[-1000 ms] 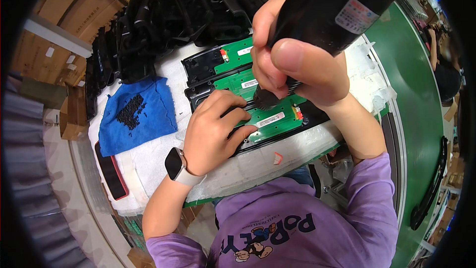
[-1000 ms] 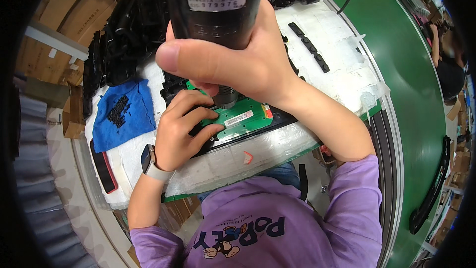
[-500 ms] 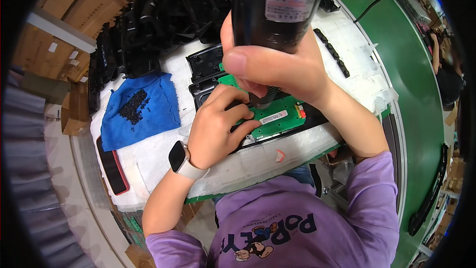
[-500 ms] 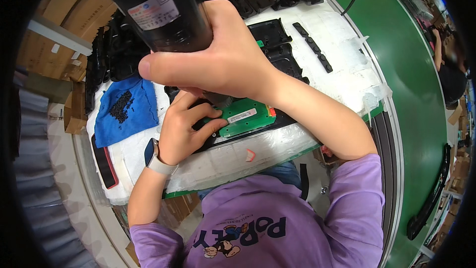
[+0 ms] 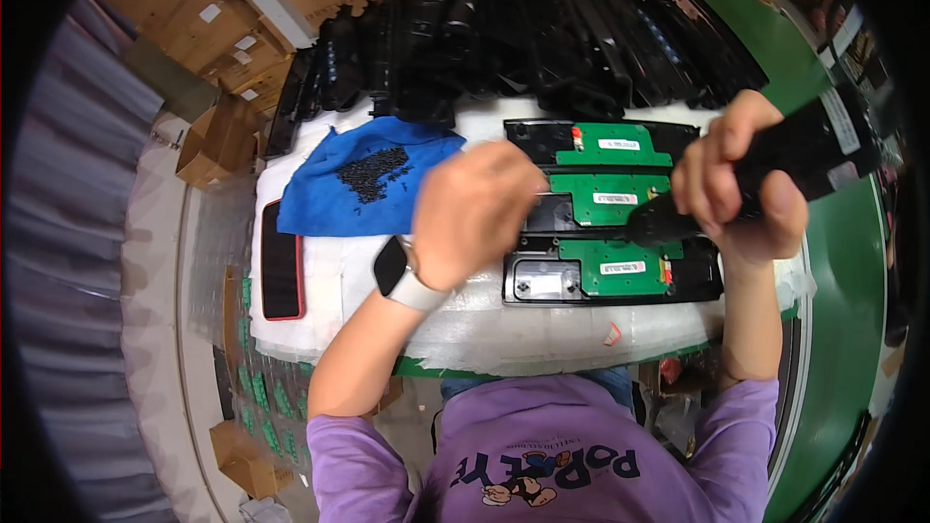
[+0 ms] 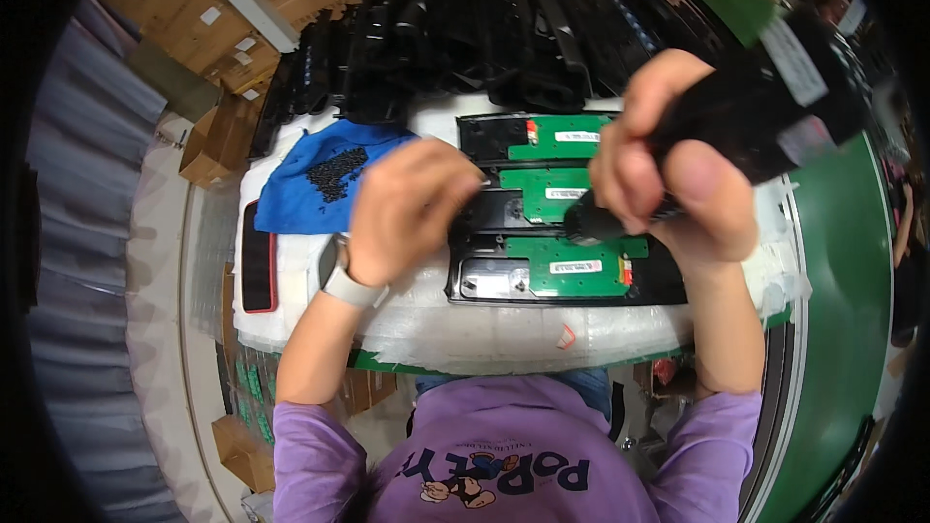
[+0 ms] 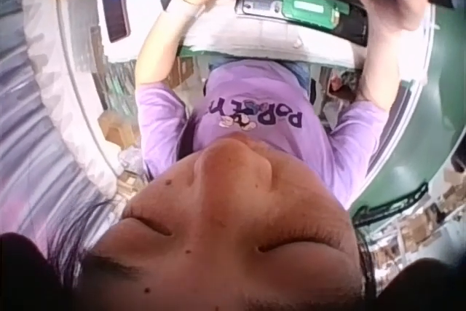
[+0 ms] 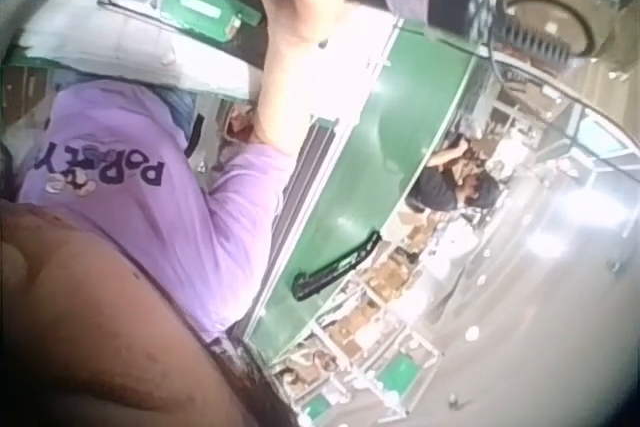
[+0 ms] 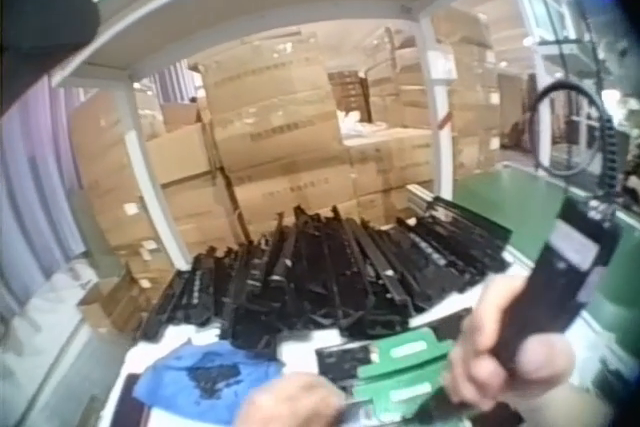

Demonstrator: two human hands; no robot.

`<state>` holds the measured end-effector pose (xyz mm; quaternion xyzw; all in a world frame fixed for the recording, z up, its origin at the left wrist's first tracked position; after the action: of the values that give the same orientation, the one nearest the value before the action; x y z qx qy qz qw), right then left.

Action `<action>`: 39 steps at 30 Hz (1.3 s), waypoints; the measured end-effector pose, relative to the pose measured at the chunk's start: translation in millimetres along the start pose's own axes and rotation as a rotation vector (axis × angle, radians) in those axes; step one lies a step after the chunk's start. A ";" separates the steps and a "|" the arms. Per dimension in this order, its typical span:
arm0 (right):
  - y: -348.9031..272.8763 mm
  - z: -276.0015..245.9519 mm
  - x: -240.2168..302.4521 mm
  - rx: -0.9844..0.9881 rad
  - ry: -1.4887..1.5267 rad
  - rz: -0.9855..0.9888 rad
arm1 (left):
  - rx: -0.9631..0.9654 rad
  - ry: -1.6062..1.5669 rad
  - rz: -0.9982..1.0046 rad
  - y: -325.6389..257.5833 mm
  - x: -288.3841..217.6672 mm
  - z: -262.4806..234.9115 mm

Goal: Assemble green circuit boards into black plastic housings using an electric screwdriver.

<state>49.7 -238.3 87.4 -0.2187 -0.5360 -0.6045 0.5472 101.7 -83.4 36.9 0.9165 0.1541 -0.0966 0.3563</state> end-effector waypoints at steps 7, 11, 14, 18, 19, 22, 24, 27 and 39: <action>1.0 -1.3 4.0 -0.018 -0.052 0.008 | 0.354 0.639 -0.447 -47.6 105.8 -46.3; 2.7 -3.9 -8.0 -0.077 -0.152 0.077 | 0.328 0.466 -0.462 -52.3 119.2 -43.7; 3.1 -5.0 -7.3 -0.071 -0.128 0.054 | 0.273 0.551 -0.453 -50.5 114.5 -48.4; 1.8 -2.6 -2.9 -0.060 -0.113 0.040 | 0.243 0.654 -0.461 -46.5 112.7 -53.6; 1.7 -2.7 -3.0 -0.061 -0.119 0.053 | 0.234 0.650 -0.458 -47.8 115.4 -52.9; 1.5 -2.0 -3.6 -0.078 -0.147 0.053 | 0.230 0.651 -0.465 -46.6 114.6 -54.7; 2.9 -0.4 -2.1 -0.072 -0.145 0.037 | 0.009 0.485 -0.381 -37.2 102.4 -67.7; 2.5 -3.0 -0.3 -0.075 -0.134 0.021 | -0.160 -0.084 -0.557 -40.4 103.5 -58.4; -10.8 -0.8 41.7 -0.036 0.061 -0.215 | 0.015 -1.319 -0.757 -30.1 6.4 54.9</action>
<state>27.5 -258.7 118.3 -0.1511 -0.5286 -0.6755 0.4913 93.4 -98.5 -23.6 0.5557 0.2123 -0.7412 0.3111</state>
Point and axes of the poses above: each hand's wrist, its own y-axis towards the middle knuckle, its own z-axis out of the palm, x = y × z, the point moved 9 cm from there along y, towards the middle knuckle, and after that the axes turned 12 degrees about z, right-handed, at the moved point
